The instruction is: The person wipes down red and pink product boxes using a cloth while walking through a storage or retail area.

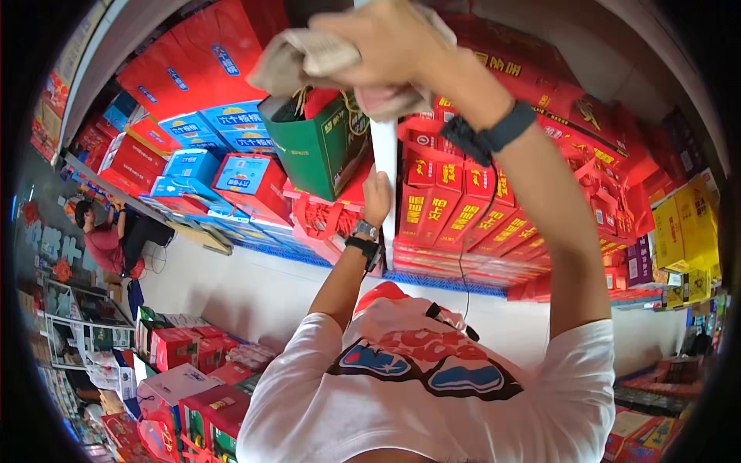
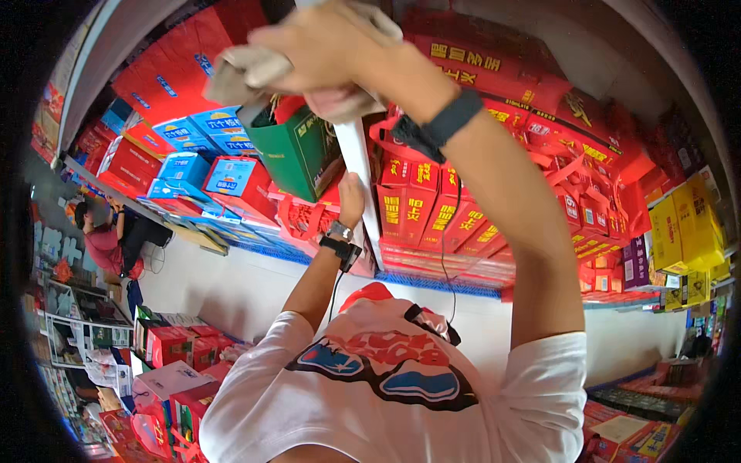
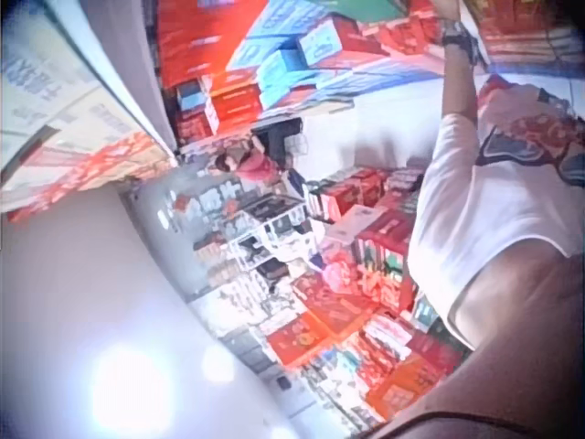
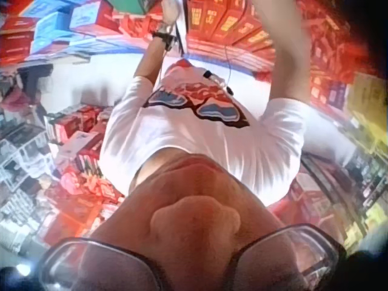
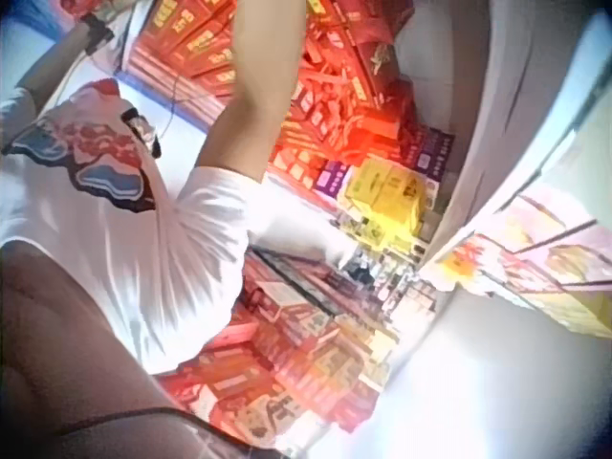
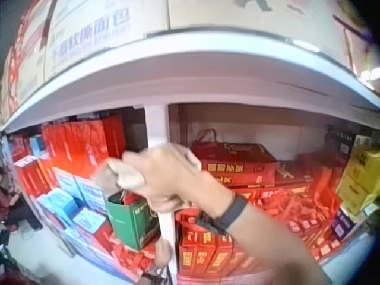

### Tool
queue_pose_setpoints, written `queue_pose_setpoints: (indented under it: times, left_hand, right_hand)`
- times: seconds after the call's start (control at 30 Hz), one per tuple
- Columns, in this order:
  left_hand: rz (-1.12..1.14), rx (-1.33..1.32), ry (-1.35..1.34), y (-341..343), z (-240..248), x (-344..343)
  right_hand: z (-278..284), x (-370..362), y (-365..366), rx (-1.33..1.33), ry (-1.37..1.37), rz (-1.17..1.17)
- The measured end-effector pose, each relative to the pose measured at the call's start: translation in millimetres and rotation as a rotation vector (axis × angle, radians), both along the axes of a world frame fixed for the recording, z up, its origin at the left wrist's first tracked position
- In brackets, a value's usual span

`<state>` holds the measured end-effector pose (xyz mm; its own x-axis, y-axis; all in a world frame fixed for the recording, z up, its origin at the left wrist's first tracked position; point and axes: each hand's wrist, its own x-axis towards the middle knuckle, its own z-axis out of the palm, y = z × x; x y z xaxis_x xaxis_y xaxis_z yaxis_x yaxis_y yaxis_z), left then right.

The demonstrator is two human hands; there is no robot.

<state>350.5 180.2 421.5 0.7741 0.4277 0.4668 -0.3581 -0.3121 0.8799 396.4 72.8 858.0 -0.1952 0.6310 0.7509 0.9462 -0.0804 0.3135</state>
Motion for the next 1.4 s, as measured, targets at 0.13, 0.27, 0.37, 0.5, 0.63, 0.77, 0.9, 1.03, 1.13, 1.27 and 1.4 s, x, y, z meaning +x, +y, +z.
queue_pose_setpoints:
  times: [0.13, 0.27, 0.37, 0.5, 0.63, 0.77, 0.9, 1.03, 1.13, 1.27, 1.4]
  left_hand:
    - [0.060, 0.007, -0.095, 5.2, -7.2, 9.4]
    - [-0.032, -0.031, -0.040, 7.4, -8.5, 8.1]
    - [0.053, 0.090, -0.081, 21.0, -13.2, 4.6]
    - [-0.008, 0.017, -0.028, 4.8, -3.8, 0.9]
    - [0.050, 0.075, -0.017, 11.6, -10.0, 2.0]
    - [0.063, 0.154, 0.085, 22.6, -31.5, -1.8]
    - [0.190, 0.426, -0.278, -2.3, -34.3, 13.9]
    - [0.126, 0.352, -0.105, 36.2, -40.3, 8.4]
    - [0.051, 0.145, 0.049, -4.8, -26.0, -2.6]
    - [0.039, 0.080, 0.020, -8.1, -14.2, -5.5]
    - [0.085, 0.175, 0.043, 12.4, -26.8, -0.7]
  right_hand:
    - [10.6, -5.9, 16.0, 0.196, -0.035, 0.215]
    - [-3.4, 1.2, 24.2, 0.247, -0.048, 0.134]
    - [-1.4, -0.5, 35.7, 0.321, -0.040, 0.220]
    - [-10.4, -11.0, 22.4, 0.319, 0.026, 0.132]
    - [-48.2, 5.3, 33.9, 0.506, -0.071, 0.157]
    - [-113.9, -8.6, 28.8, 0.467, 0.067, 0.146]
    - [-201.2, -11.4, 8.0, 0.257, 0.160, 0.082]
    - [-179.9, -17.9, 5.6, -0.109, 0.138, 0.117]
    - [-132.6, -3.5, -14.2, -0.193, 0.007, 0.072]
    - [-13.5, 1.6, -6.8, 0.173, -0.107, 0.010]
    - [10.6, 3.0, 18.5, 0.375, -0.106, 0.223]
